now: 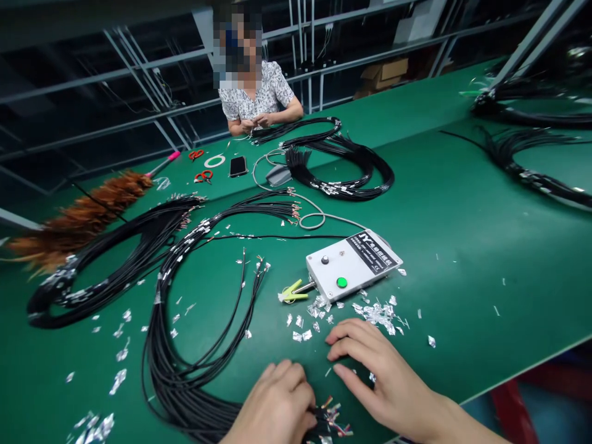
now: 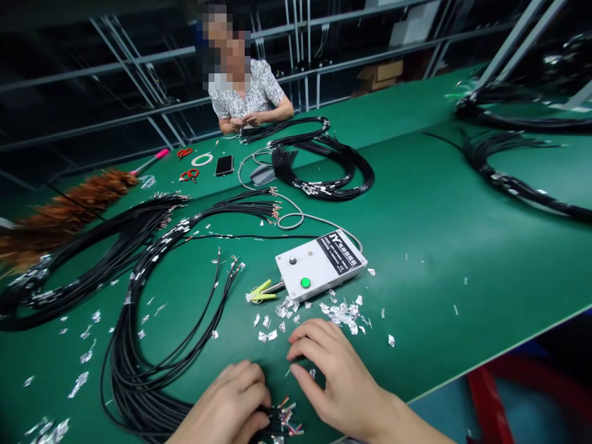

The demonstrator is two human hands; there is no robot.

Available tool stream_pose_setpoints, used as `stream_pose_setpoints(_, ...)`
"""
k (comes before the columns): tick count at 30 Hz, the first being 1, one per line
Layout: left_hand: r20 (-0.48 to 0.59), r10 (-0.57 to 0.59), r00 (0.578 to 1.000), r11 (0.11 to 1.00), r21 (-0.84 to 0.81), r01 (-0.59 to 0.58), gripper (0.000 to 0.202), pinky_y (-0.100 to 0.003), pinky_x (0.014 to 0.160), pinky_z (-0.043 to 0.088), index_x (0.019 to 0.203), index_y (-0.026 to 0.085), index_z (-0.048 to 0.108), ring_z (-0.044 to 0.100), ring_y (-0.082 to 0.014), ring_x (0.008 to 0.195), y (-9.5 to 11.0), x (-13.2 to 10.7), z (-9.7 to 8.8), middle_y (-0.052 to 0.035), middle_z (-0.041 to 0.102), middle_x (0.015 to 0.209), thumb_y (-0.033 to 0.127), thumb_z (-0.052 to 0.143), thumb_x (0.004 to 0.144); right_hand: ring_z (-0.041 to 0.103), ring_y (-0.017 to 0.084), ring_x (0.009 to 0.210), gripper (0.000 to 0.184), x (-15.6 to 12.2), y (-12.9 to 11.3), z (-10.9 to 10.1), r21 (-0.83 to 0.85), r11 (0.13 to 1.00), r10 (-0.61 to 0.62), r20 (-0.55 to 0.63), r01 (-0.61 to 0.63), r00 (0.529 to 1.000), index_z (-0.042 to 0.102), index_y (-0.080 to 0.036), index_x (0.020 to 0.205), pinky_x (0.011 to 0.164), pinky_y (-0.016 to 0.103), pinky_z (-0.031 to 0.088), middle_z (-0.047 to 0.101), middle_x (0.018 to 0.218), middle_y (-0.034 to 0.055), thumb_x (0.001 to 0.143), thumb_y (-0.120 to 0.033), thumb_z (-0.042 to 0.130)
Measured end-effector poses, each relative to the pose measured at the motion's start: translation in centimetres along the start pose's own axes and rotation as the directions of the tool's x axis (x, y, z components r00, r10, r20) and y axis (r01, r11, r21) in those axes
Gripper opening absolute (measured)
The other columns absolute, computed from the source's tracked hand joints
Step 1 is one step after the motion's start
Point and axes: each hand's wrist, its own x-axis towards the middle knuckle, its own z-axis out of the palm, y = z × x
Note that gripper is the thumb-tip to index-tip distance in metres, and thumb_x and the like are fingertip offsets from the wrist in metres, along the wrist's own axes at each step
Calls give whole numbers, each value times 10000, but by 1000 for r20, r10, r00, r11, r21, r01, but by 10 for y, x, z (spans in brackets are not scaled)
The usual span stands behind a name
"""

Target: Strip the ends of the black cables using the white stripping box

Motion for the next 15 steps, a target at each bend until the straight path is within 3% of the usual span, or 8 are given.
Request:
stream_pose_setpoints(3,134,-110,985,981,-145,130,196,-267,668,427,737,193,594,562,-183,766,4,1,-2,-15,610,774,6,584,682,587,214,980,139,4,-2,2,58,998,11,-32,-9,999,588,-211,925,839,378,507,641,979,68,882,-119,493)
stream_pose_setpoints(6,142,-184,973,917,-330,222,182,-244,675,428,771,195,555,560,-155,754,3,4,-15,-13,606,807,21,500,765,596,200,954,156,7,-6,4,147,989,21,-30,-16,999,591,-218,943,827,361,513,652,956,57,899,-118,480)
stream_pose_setpoints(8,119,-190,974,924,-313,219,179,-258,678,419,797,198,556,552,-165,757,3,5,-15,-15,606,809,32,495,770,599,192,944,167,8,-7,5,180,983,23,-22,-19,1000,594,-216,962,834,359,510,658,948,52,909,-116,472)
stream_pose_setpoints(12,160,-143,977,977,-134,165,263,-301,698,398,748,198,572,545,-215,802,5,5,-4,-28,607,800,-26,538,614,597,189,943,180,9,-5,9,179,983,39,-13,-36,999,605,-209,954,842,358,492,660,934,45,920,-112,457)
stream_pose_setpoints(15,168,-173,970,927,-306,218,199,-270,682,419,749,198,549,550,-184,765,8,6,-11,-20,594,793,7,526,697,610,182,931,198,9,-7,9,194,980,57,-4,-55,998,616,-203,969,832,345,485,673,938,47,923,-115,444)
